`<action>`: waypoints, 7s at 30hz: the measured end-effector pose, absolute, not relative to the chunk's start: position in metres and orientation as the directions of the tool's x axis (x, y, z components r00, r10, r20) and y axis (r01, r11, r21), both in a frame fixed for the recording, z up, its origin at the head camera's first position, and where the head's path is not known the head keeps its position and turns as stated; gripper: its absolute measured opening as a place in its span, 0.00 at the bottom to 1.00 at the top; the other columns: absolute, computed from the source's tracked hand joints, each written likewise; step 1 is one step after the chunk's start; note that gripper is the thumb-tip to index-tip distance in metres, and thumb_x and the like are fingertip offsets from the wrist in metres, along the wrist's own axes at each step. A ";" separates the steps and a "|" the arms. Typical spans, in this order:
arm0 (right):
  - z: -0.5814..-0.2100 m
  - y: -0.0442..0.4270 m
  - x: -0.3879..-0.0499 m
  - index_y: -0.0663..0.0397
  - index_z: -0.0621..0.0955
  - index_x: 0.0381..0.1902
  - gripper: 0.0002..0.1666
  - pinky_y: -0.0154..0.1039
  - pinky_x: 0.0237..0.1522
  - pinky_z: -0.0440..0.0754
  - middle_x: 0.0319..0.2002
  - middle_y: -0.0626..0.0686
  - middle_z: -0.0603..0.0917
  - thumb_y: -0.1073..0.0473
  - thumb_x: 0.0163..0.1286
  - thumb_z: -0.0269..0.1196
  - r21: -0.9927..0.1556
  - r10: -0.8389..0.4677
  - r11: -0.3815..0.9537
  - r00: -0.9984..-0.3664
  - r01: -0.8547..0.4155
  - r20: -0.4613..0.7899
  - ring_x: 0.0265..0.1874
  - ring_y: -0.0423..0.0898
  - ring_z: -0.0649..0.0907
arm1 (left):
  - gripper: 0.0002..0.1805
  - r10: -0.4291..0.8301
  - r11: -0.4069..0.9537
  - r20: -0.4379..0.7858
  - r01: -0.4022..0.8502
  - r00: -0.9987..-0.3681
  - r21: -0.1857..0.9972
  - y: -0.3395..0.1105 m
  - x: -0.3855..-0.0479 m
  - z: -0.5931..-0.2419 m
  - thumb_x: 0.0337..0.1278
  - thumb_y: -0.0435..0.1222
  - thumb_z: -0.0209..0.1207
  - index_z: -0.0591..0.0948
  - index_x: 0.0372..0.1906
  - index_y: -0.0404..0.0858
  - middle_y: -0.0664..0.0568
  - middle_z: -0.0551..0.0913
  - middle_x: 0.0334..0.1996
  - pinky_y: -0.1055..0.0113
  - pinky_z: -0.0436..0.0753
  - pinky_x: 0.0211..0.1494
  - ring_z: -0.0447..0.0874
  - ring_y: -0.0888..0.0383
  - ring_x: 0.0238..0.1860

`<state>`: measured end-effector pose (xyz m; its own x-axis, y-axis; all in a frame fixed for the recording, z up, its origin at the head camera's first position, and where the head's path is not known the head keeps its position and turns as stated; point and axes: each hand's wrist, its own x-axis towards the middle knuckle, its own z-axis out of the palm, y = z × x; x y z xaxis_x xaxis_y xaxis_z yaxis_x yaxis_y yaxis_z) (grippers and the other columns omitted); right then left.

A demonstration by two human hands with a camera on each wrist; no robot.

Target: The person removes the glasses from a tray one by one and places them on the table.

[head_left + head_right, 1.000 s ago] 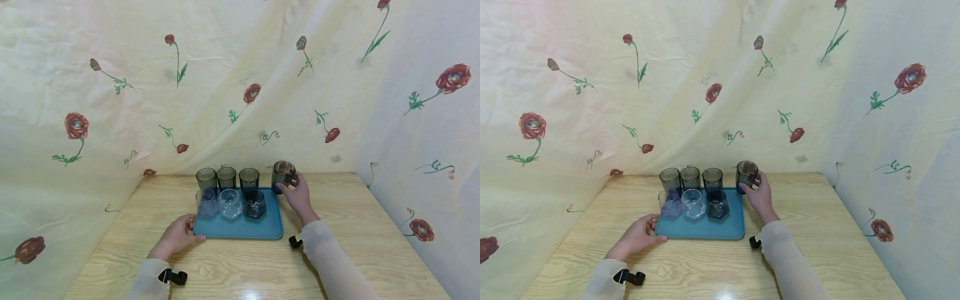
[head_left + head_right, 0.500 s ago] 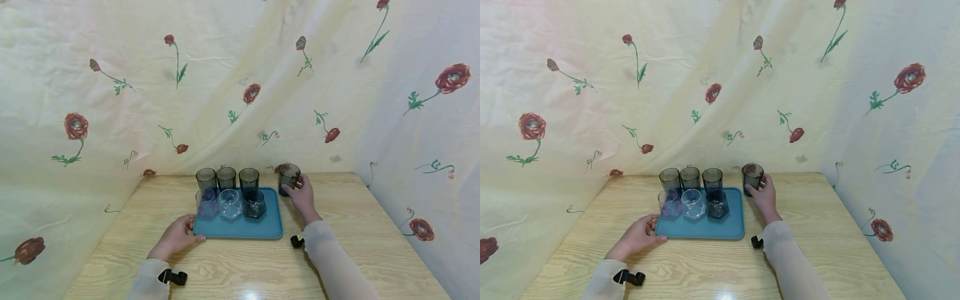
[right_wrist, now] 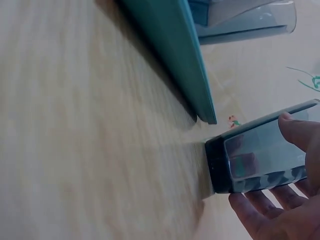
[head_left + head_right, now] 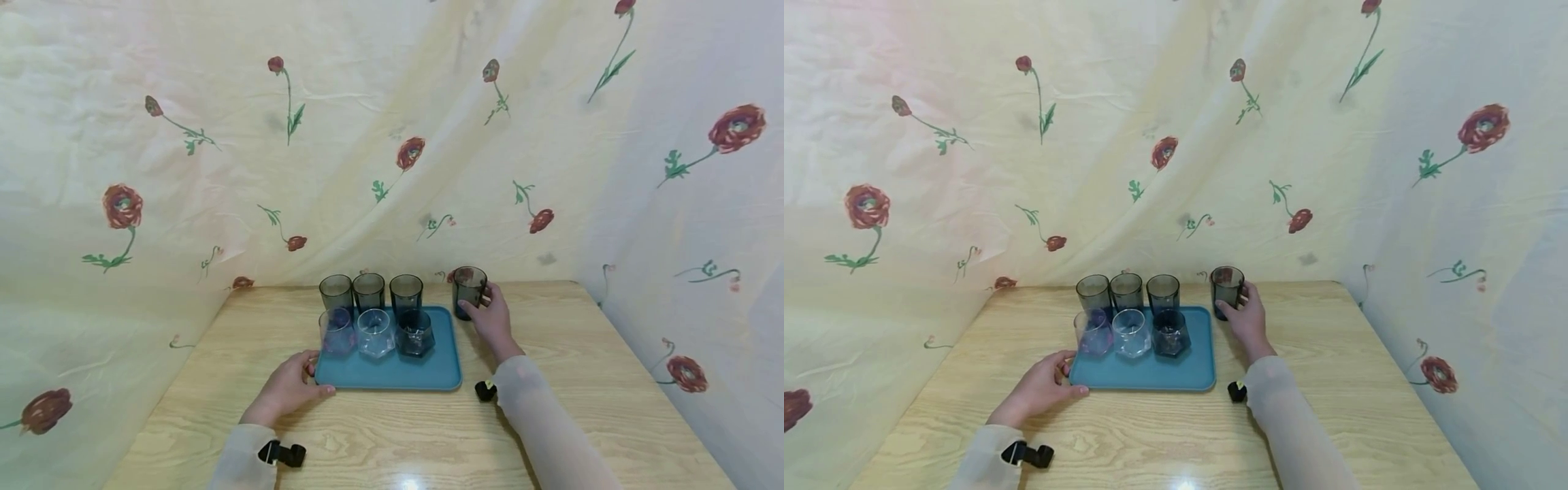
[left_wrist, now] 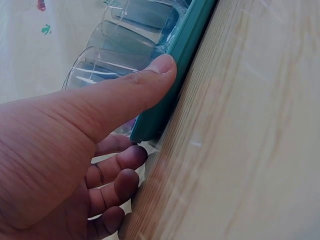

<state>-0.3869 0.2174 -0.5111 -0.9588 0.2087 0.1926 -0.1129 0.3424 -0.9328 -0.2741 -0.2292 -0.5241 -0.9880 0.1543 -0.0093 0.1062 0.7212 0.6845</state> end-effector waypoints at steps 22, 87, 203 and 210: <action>-0.506 0.208 -0.418 0.54 0.55 0.82 0.49 0.64 0.67 0.71 0.74 0.69 0.64 0.50 0.76 0.68 -0.904 0.129 0.416 -0.978 -0.097 0.165 0.74 0.69 0.66 | 0.52 0.143 0.717 -0.025 0.086 -0.989 0.691 -0.229 -0.272 -0.522 0.45 0.54 0.81 0.73 0.75 0.40 0.55 0.77 0.38 0.57 0.74 0.47 0.73 0.57 0.37; -0.445 0.187 -0.387 0.54 0.64 0.80 0.47 0.62 0.74 0.61 0.77 0.62 0.64 0.54 0.70 0.74 -0.784 0.157 0.543 -0.881 -0.301 0.447 0.77 0.63 0.62 | 0.53 0.164 0.691 -0.024 0.098 -0.986 0.716 -0.231 -0.272 -0.525 0.44 0.56 0.81 0.73 0.75 0.40 0.54 0.77 0.37 0.58 0.75 0.42 0.74 0.57 0.32; -0.416 0.187 -0.345 0.44 0.75 0.71 0.47 0.36 0.50 0.80 0.64 0.49 0.80 0.51 0.57 0.83 -0.877 0.416 0.166 -0.774 -0.452 0.478 0.61 0.49 0.78 | 0.51 0.159 0.701 -0.011 0.105 -0.987 0.706 -0.232 -0.271 -0.525 0.46 0.54 0.81 0.73 0.75 0.40 0.54 0.77 0.38 0.59 0.76 0.41 0.74 0.57 0.33; -0.413 0.206 -0.349 0.47 0.77 0.68 0.45 0.34 0.50 0.80 0.63 0.52 0.79 0.57 0.55 0.84 -0.876 0.539 0.109 -0.713 -0.470 0.449 0.60 0.50 0.77 | 0.50 0.157 0.703 -0.008 0.106 -0.988 0.703 -0.232 -0.271 -0.524 0.46 0.54 0.81 0.74 0.74 0.40 0.55 0.77 0.38 0.58 0.76 0.41 0.73 0.57 0.33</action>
<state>-0.3487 0.2058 -0.4126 -0.7127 0.5386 0.4494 -0.4701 0.1087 -0.8759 -0.2709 -0.2317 -0.5239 -0.9875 0.1573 -0.0079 0.1064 0.7031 0.7031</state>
